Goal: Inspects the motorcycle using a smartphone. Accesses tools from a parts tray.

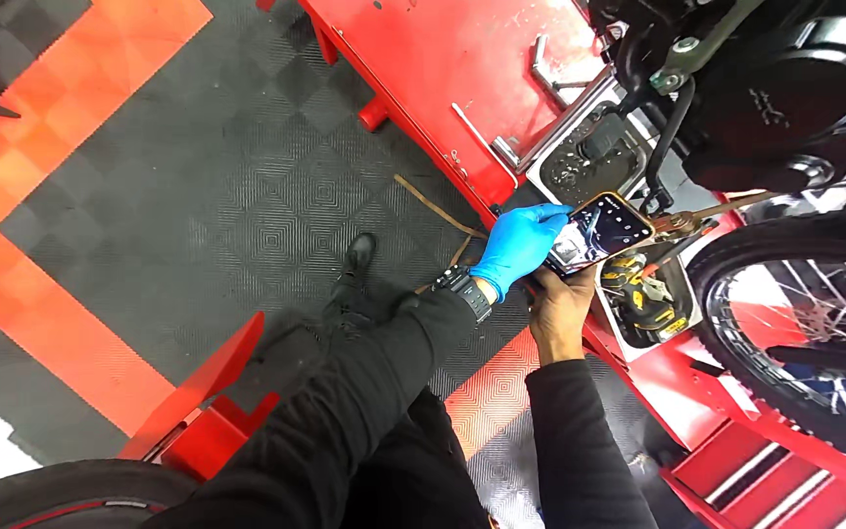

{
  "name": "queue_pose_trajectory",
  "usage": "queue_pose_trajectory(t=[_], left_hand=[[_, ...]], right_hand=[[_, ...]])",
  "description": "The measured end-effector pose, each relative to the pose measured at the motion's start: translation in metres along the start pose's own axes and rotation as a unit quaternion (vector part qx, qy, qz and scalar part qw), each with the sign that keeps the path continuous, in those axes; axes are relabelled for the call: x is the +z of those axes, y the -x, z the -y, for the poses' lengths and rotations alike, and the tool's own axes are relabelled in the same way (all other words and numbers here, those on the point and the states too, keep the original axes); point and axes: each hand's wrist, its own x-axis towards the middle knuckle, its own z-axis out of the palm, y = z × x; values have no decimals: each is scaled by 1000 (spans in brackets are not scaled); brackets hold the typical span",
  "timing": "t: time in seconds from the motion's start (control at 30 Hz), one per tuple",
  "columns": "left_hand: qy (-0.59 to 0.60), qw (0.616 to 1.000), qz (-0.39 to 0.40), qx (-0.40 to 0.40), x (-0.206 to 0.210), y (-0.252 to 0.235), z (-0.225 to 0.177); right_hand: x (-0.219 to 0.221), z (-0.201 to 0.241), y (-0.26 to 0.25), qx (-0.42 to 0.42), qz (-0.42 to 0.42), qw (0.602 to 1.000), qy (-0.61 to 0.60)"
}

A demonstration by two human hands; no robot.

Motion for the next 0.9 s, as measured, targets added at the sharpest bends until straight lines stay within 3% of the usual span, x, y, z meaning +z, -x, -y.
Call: queue_pose_trajectory(t=[0.9], left_hand=[[-2,1000,6,-3,2,-1,-5]], right_hand=[[-2,2,1,6,4,1000,-3]])
